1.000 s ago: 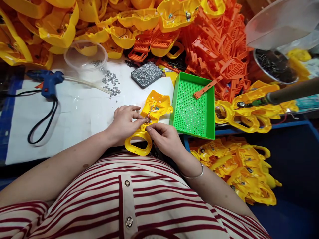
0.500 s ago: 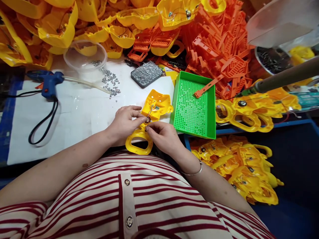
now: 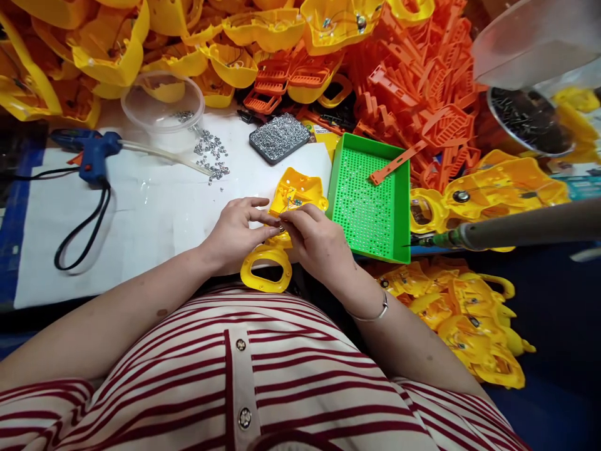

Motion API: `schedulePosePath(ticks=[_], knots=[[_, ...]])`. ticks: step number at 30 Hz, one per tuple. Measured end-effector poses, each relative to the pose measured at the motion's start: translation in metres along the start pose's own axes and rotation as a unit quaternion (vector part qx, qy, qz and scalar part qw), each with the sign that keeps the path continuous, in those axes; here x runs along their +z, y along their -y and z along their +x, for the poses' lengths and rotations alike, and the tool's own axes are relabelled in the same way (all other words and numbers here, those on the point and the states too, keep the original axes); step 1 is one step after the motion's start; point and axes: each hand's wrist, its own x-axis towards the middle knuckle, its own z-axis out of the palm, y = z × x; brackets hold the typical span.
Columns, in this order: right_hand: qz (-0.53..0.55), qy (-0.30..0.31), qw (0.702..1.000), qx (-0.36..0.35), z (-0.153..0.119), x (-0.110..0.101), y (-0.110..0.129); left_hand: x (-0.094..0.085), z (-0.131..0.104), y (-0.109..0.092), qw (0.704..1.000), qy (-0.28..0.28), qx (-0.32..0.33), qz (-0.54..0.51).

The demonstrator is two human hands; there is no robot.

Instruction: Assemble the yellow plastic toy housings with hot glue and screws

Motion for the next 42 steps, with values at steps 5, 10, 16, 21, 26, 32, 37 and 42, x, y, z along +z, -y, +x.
schedulePosePath(ticks=[5,10,16,21,26,32,37,42], knots=[[-0.006,0.003,1.0,-0.004,0.004,-0.005,-0.005,0.003,0.001,0.002,1.0,-0.012,-0.004,0.016],[0.03,0.029,0.997,-0.072,0.004,-0.01,-0.007,0.003,-0.001,0.002,1.0,-0.017,0.001,-0.005],[-0.033,-0.077,0.995,-0.061,0.009,-0.013,-0.011,0.005,-0.001,0.003,1.0,-0.023,-0.011,0.002],[-0.089,-0.137,0.986,0.021,0.025,-0.013,-0.045,0.008,-0.001,0.008,0.999,-0.031,0.0,0.043],[-0.07,-0.115,0.99,0.035,0.033,-0.013,-0.071,0.008,-0.002,0.011,0.997,-0.031,0.017,0.074],[0.021,-0.162,0.984,0.072,0.008,-0.016,-0.039,0.008,-0.001,0.002,0.995,-0.046,-0.014,-0.088],[0.325,0.017,0.929,0.178,-0.011,-0.006,-0.001,0.008,0.0,-0.005,0.978,-0.057,-0.061,-0.191],[0.528,0.134,0.785,0.297,-0.004,0.002,0.015,0.011,0.001,-0.005,0.97,-0.056,-0.053,-0.231]])
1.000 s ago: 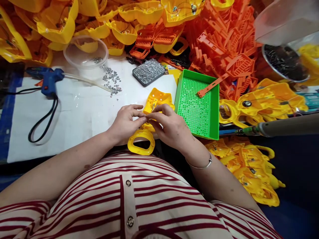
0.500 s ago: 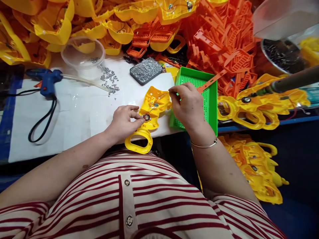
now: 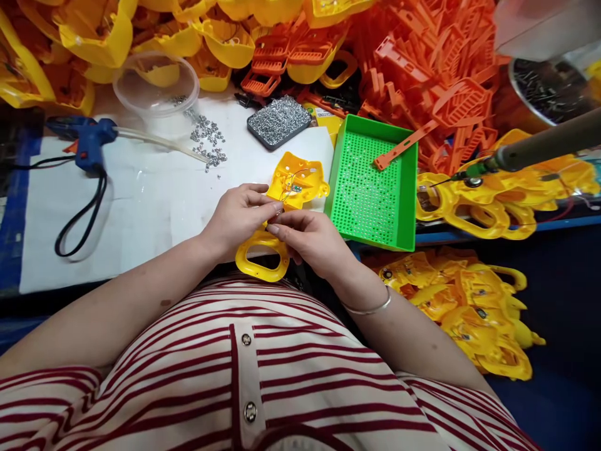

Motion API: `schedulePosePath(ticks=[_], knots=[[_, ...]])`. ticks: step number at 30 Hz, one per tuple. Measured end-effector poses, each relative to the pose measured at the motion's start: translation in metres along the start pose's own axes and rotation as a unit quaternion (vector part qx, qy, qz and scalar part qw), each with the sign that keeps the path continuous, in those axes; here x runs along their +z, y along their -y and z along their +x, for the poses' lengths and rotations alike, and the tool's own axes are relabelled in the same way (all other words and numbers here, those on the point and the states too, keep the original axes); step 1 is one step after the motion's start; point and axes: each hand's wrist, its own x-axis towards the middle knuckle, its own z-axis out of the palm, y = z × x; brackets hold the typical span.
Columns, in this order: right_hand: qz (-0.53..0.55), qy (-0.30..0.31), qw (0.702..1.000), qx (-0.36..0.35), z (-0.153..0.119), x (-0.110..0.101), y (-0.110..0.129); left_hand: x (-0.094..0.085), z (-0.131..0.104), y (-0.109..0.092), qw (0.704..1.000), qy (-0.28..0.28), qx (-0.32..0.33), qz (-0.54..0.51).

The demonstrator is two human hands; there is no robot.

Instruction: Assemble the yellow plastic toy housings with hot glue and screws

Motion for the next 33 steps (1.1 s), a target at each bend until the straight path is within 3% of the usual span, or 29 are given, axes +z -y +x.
schedulePosePath(ticks=[5,12,24,33], knots=[[0.09,-0.026,0.995,0.039,0.003,0.003,0.006,-0.002,0.001,0.006,0.999,0.02,0.035,0.028],[0.168,-0.067,0.983,0.038,0.003,-0.003,0.002,-0.014,-0.007,0.012,0.962,0.033,0.116,0.244],[0.103,-0.047,0.994,-0.009,0.001,-0.006,0.002,-0.012,-0.02,0.012,0.875,0.002,0.258,0.41],[0.008,-0.034,0.999,-0.018,-0.001,-0.009,0.005,-0.011,-0.022,0.009,0.867,0.005,0.271,0.418]])
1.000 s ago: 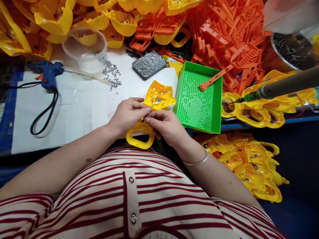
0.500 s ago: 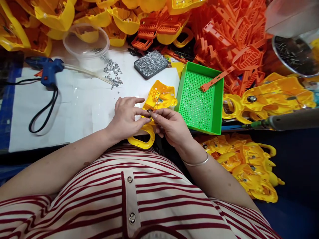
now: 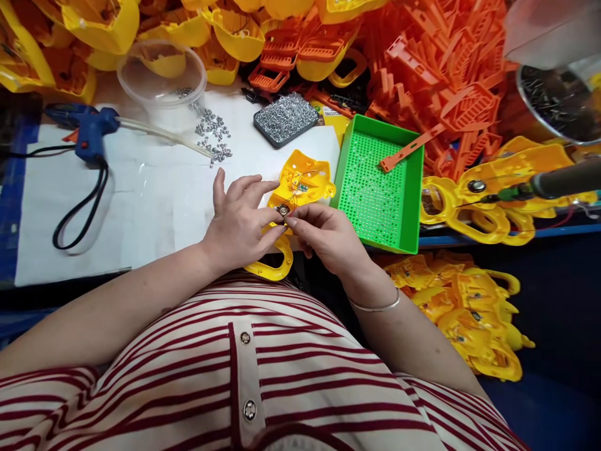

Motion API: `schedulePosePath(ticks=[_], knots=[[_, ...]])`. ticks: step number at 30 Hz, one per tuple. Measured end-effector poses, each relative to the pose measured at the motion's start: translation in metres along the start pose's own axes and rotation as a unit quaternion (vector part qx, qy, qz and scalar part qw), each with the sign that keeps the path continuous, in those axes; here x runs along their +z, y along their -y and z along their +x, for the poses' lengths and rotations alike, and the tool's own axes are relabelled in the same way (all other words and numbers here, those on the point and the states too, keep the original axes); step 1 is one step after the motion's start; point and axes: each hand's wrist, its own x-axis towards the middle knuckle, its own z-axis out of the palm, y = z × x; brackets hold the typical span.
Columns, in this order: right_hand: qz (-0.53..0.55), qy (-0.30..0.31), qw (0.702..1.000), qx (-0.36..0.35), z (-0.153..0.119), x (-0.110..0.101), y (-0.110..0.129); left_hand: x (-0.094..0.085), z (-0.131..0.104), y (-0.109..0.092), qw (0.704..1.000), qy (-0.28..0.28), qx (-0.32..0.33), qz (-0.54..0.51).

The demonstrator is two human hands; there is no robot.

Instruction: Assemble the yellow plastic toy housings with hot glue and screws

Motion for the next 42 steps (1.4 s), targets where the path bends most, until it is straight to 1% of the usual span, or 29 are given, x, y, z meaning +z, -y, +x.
schedulePosePath(ticks=[3,6,7,9,11,13,15,16,18,22,25,28,30,34,35,37,39,42], knots=[[-0.02,0.017,1.0,-0.002,0.001,-0.004,0.002,-0.002,0.0,-0.001,1.0,0.009,0.018,0.013],[-0.048,0.022,0.998,-0.023,0.001,-0.007,0.002,-0.002,-0.002,0.0,0.999,0.017,0.021,0.023],[-0.066,0.013,0.997,-0.035,0.0,-0.008,0.001,-0.002,-0.002,0.001,0.999,0.018,0.013,0.031],[-0.113,-0.025,0.991,-0.063,-0.001,-0.008,-0.004,-0.001,-0.002,0.002,0.998,0.027,-0.011,0.052],[-0.149,-0.068,0.983,-0.087,-0.003,-0.007,-0.011,-0.001,-0.002,0.002,0.995,0.064,-0.036,0.075],[-0.165,-0.094,0.977,-0.099,-0.003,-0.005,-0.019,-0.003,0.0,0.001,0.986,0.126,-0.052,0.096],[-0.17,-0.104,0.974,-0.108,-0.002,-0.003,-0.027,-0.006,0.003,-0.002,0.974,0.185,-0.057,0.12],[-0.17,-0.107,0.973,-0.112,-0.002,-0.002,-0.03,-0.007,0.004,-0.004,0.968,0.205,-0.057,0.132],[-0.166,-0.114,0.972,-0.121,0.0,0.0,-0.035,-0.008,0.007,-0.006,0.961,0.225,-0.057,0.151],[-0.151,-0.136,0.971,-0.126,0.001,0.002,-0.041,-0.011,0.01,-0.01,0.956,0.237,-0.059,0.161],[-0.143,-0.14,0.971,-0.129,0.001,0.002,-0.043,-0.011,0.01,-0.011,0.955,0.242,-0.056,0.164],[-0.182,-0.13,0.963,-0.148,0.0,0.002,-0.042,-0.011,0.01,-0.011,0.955,0.241,-0.054,0.165],[-0.241,-0.13,0.946,-0.174,-0.001,0.002,-0.043,-0.01,0.01,-0.011,0.956,0.24,-0.054,0.162],[-0.374,-0.135,0.882,-0.253,-0.003,0.002,-0.047,-0.009,0.01,-0.01,0.955,0.245,-0.052,0.158],[-0.396,-0.134,0.869,-0.266,-0.004,0.002,-0.048,-0.009,0.01,-0.01,0.955,0.245,-0.05,0.159],[-0.429,-0.129,0.852,-0.27,-0.004,0.001,-0.048,-0.009,0.01,-0.01,0.955,0.243,-0.046,0.16],[-0.446,-0.116,0.851,-0.251,-0.004,-0.001,-0.045,-0.008,0.009,-0.01,0.956,0.241,-0.046,0.158],[-0.42,-0.092,0.876,-0.221,-0.004,-0.005,-0.041,-0.008,0.009,-0.009,0.958,0.237,-0.05,0.153]])
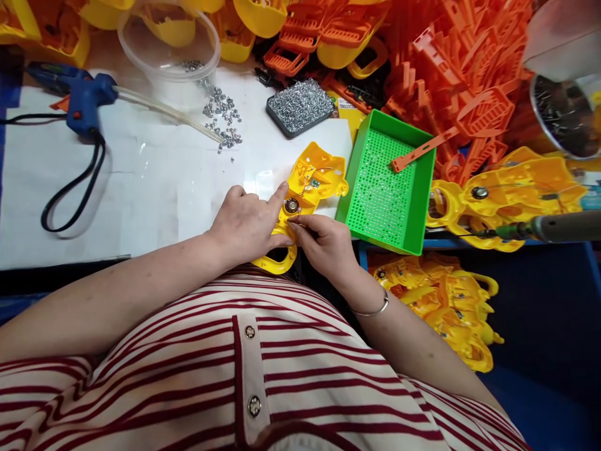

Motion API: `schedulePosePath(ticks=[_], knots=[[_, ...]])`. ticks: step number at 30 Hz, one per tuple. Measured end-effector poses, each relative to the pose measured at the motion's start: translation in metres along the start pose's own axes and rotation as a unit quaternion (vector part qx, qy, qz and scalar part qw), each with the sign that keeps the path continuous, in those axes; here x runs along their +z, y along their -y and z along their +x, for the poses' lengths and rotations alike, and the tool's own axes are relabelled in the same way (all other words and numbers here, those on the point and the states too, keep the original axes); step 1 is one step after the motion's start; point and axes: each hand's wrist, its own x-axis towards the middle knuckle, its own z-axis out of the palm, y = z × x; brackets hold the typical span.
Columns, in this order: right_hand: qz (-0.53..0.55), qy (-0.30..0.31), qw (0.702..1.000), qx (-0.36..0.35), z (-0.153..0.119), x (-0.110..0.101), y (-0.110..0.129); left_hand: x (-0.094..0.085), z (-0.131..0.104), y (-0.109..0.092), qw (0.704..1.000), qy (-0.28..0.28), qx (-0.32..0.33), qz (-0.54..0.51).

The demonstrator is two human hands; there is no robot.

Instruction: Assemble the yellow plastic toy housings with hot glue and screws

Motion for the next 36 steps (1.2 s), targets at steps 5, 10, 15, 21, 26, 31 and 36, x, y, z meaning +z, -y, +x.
schedulePosePath(ticks=[5,10,15,21,26,31,36], knots=[[0.073,0.007,0.996,0.043,0.002,-0.003,-0.001,-0.002,0.0,0.0,1.0,0.006,0.001,0.011],[0.032,0.07,0.996,0.051,0.008,-0.009,0.005,-0.005,-0.001,-0.003,0.999,0.021,-0.001,0.027],[-0.055,0.094,0.993,0.048,0.009,-0.011,0.009,-0.004,0.0,-0.003,0.999,0.011,-0.004,0.033],[0.003,0.055,0.998,0.004,0.01,-0.006,0.0,-0.006,0.0,-0.003,0.999,0.023,-0.008,0.033],[0.041,0.046,0.998,0.001,0.007,-0.006,0.0,-0.005,0.0,-0.002,0.999,0.012,-0.01,0.028],[0.049,0.012,0.997,-0.05,-0.004,-0.002,0.0,-0.004,0.0,-0.001,0.999,0.022,-0.01,0.021],[0.019,0.037,0.997,-0.065,-0.014,0.003,-0.002,-0.005,0.001,0.001,0.999,0.032,-0.011,0.018]])
